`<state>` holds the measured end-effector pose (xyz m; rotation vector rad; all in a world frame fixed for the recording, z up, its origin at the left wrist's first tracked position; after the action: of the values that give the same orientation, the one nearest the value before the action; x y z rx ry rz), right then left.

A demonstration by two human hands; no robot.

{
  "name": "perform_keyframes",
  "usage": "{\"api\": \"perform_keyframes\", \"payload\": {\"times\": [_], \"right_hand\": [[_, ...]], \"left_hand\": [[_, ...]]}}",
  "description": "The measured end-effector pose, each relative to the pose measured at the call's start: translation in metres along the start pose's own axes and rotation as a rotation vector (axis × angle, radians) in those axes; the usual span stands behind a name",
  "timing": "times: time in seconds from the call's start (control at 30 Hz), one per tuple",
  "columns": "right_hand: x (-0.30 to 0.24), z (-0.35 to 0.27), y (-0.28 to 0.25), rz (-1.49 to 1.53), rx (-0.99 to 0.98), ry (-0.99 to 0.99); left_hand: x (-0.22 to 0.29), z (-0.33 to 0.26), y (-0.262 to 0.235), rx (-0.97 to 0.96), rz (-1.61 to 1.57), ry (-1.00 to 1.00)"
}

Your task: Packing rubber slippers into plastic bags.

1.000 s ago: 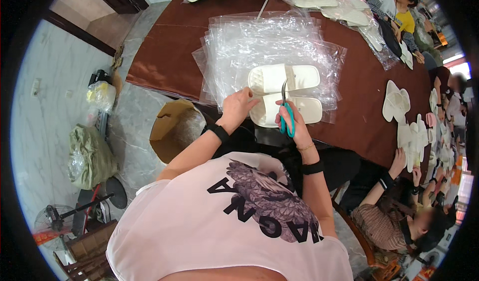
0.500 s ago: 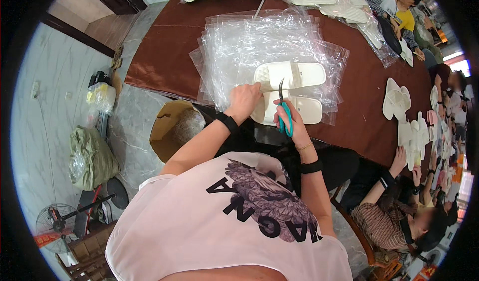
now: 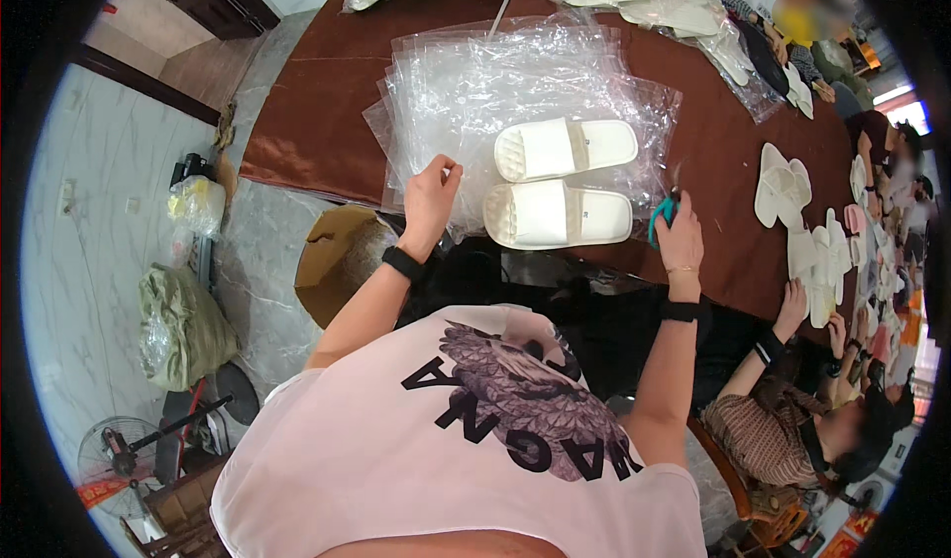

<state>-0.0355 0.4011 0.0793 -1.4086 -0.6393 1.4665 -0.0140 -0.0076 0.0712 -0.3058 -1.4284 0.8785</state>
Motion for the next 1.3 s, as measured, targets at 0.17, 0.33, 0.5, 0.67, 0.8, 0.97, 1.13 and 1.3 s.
{"api": "perform_keyframes", "payload": {"times": [0.17,0.33,0.5,0.67,0.8,0.97,1.13,1.3], "right_hand": [[-0.023,0.006,-0.001,-0.483,-0.078,-0.092],[-0.097,-0.008,0.037,-0.056,-0.025,-0.254],[-0.082,-0.002,0.104,0.514,-0.156,-0.157],[-0.107,0.003,0.066,1.262,-0.556,0.314],[-0.114,0.010,0.042,1.141,-0.452,0.150],[-0.117,0.015,0.034,0.807,-0.254,-0.065],[-0.152,-0.009,0.010,0.329,0.044,-0.414],[-0.188,-0.056,0.015,-0.091,0.043,-0.533]], "left_hand": [[0.012,-0.008,-0.003,-0.033,-0.036,0.021],[0.027,-0.009,0.025,-0.098,-0.167,0.085],[0.030,-0.009,0.060,-0.226,-0.166,0.178],[0.010,-0.017,0.060,-0.262,0.064,0.167],[0.015,-0.019,0.066,-0.280,0.141,0.199],[0.015,-0.015,0.061,-0.174,-0.008,0.173],[0.050,-0.013,0.048,-0.202,-0.344,0.174],[0.093,-0.033,0.073,-0.709,-0.838,-0.209]]}}
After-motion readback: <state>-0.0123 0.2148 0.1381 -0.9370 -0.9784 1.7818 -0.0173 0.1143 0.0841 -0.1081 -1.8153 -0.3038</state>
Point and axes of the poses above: each hand's wrist, its own z-axis towards the middle knuckle, its own y-axis out of the palm, x = y × z, the point moved 6 cm from there along z, towards the middle knuckle, and after that the axes turned 4 degrees about x, right-handed, at the moved point
